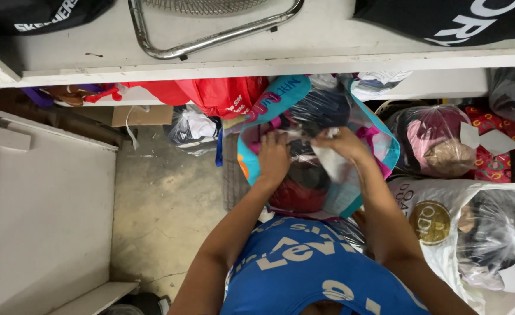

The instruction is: Folding t-shirts, stacking them, and then processing a customer laundry order using a receipt.

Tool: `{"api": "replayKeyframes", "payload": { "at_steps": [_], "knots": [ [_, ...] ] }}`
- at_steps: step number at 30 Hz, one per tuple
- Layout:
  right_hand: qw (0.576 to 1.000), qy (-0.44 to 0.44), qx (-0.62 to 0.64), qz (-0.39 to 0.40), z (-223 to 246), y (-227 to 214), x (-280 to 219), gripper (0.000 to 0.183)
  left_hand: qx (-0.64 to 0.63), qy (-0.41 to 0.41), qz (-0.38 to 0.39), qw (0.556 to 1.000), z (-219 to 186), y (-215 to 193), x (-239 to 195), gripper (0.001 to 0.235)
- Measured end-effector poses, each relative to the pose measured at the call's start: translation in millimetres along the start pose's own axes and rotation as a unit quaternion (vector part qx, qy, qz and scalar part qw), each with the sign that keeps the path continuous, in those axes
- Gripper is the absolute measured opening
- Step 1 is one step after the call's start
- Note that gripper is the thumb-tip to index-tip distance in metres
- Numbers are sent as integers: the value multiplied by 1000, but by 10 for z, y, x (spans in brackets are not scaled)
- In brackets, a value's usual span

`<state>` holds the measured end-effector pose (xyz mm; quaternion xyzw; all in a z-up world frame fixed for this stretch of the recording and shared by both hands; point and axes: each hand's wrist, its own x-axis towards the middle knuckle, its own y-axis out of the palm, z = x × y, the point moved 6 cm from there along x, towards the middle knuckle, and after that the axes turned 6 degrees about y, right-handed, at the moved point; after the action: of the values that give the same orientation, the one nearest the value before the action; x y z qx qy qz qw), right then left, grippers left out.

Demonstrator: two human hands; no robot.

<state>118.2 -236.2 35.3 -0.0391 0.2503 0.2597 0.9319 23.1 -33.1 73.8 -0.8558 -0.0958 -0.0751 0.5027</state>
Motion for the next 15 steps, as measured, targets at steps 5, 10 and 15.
{"api": "replayKeyframes", "payload": {
  "at_steps": [5,10,15],
  "knots": [
    [673,101,-701,-213,-264,-611,-119,51,252,18,-19,967,420,87,16,52],
    [659,239,-693,-167,-932,-990,47,66,286,-60,63,954,1441,799,34,60],
    [734,187,-653,-20,-1556,-1250,263,46,309,-94,217,921,1489,716,-135,58]
  ]
}}
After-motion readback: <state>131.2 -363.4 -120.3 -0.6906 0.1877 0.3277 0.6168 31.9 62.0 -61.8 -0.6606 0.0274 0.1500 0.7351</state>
